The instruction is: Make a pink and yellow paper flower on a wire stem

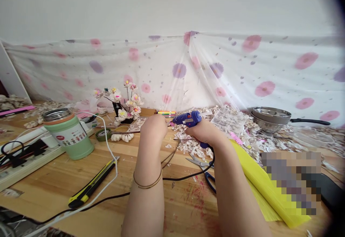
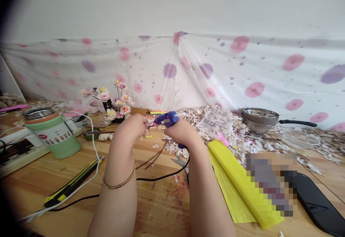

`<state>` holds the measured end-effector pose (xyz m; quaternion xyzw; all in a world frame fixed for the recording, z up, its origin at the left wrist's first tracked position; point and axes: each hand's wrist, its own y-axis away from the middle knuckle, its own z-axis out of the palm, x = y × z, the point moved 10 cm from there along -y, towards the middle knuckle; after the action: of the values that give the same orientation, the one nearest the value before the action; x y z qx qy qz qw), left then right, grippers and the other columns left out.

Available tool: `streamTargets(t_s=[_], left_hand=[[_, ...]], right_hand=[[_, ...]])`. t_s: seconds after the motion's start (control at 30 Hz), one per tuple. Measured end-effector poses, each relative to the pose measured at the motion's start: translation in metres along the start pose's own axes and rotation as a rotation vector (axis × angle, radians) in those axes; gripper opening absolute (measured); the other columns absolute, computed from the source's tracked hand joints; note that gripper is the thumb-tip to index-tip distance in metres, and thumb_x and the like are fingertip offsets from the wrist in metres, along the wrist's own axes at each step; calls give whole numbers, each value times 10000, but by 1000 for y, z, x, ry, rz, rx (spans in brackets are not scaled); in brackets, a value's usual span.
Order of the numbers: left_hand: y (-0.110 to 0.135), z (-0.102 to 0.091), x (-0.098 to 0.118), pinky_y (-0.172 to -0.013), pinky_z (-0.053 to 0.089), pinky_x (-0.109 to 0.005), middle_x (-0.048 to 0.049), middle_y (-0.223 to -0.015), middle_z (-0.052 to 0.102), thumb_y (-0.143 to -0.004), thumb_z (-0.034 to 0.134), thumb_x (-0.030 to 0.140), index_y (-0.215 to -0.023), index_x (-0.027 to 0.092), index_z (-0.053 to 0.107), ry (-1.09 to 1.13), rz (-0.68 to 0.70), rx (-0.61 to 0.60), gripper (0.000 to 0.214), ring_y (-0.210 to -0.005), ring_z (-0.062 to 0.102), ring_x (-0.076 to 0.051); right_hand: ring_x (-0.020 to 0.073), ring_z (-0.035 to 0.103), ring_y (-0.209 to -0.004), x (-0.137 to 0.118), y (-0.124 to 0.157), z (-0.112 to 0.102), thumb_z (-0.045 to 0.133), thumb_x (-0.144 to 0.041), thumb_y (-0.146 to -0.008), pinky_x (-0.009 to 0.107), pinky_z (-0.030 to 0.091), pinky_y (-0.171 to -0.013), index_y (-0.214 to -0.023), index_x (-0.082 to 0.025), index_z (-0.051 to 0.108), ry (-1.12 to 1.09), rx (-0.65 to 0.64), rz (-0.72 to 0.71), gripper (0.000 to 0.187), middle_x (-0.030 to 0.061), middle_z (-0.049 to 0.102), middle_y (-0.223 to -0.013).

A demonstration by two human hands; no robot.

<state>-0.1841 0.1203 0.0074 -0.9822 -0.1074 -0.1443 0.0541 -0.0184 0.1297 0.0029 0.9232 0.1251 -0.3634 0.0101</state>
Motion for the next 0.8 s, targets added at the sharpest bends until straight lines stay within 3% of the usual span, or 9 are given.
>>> streamTargets(t_s=[0.27, 0.53, 0.8], left_hand=[[4, 0, 0, -671, 464, -300, -86, -813, 724, -776, 585, 169, -943, 208, 734, -38, -31, -64, 228, -793, 670, -245], [3, 1, 0, -666, 455, -287, -71, -719, 703, -798, 580, 194, -898, 219, 746, -36, -36, -79, 195, -775, 666, -240], [1, 1, 0, -636, 439, -316, -101, -729, 703, -762, 595, 183, -866, 192, 744, -25, -19, -56, 181, -749, 656, -270]], right_hand=[[137, 478, -535, 2, -2, -2, 614, -155, -633, 253, 346, -498, -567, -192, 542, 73, 4, 17, 104, -5, 542, -558], [141, 501, -578, -2, 1, -2, 586, -160, -633, 248, 360, -522, -651, -186, 584, 68, -12, -5, 31, 1, 569, -627], [138, 480, -503, -1, 0, -2, 569, -149, -614, 248, 332, -480, -659, -199, 581, 18, 5, -23, 68, -20, 505, -534]])
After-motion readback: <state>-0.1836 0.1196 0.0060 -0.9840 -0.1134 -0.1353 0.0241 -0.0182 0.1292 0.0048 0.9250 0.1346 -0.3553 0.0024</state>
